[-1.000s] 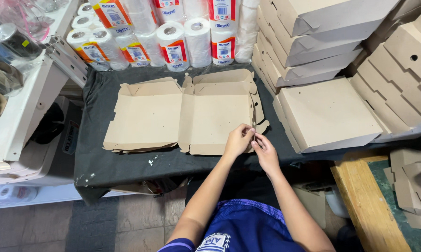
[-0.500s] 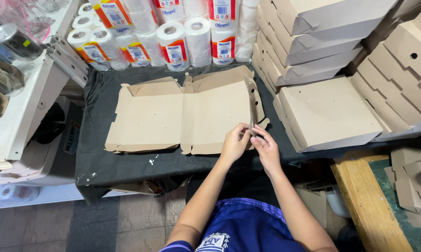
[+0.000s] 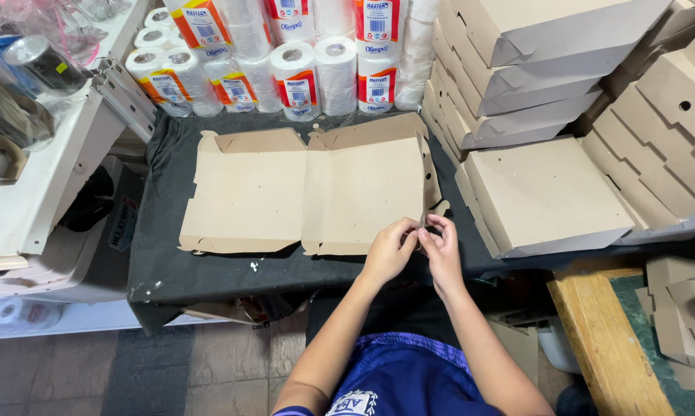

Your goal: The person assembles cardboard boxes by folding pre-cut flaps and securing the sides into place.

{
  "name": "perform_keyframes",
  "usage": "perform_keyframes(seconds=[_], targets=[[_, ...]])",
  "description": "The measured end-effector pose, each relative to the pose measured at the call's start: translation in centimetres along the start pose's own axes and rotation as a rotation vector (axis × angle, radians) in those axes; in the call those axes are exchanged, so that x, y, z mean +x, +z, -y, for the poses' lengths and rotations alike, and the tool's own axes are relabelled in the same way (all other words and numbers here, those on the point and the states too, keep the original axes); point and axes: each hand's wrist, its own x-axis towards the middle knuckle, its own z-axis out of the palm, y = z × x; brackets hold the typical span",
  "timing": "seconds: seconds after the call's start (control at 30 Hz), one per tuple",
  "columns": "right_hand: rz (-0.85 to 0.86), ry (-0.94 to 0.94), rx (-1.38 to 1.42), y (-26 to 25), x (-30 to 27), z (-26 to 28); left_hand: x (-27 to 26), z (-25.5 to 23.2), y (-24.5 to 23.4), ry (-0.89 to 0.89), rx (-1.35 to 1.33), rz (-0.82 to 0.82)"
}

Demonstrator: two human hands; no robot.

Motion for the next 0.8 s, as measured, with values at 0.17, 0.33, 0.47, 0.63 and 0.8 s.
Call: perform_keyframes(seconds=[0.17,0.33,0.47,0.63,0.8], targets=[[0.065,0.145,-0.025,0.4,-0.3,1.2,-1.1,-1.8,-1.2,0.007,0.060,0.021],[0.134,0.241,-0.002,1.2,-1.2,3.3,-1.8,-2.4,-2.1,-0.026,0.149,0.040],[0.184,0.318,0.085,0.3,-0.3,1.3,-2.2,-3.2,-2.9,-0.027,0.258,0.097],[0.194,0.424,0.210,-0.6,1.1,-2.0,-3.1,-4.9,-4.3,0.043,0.393,0.157],[0.274,0.400,0.149,-0.4,0.9,-1.7,-3.1,-2.6,-4.0,0.120,0.424,0.042]])
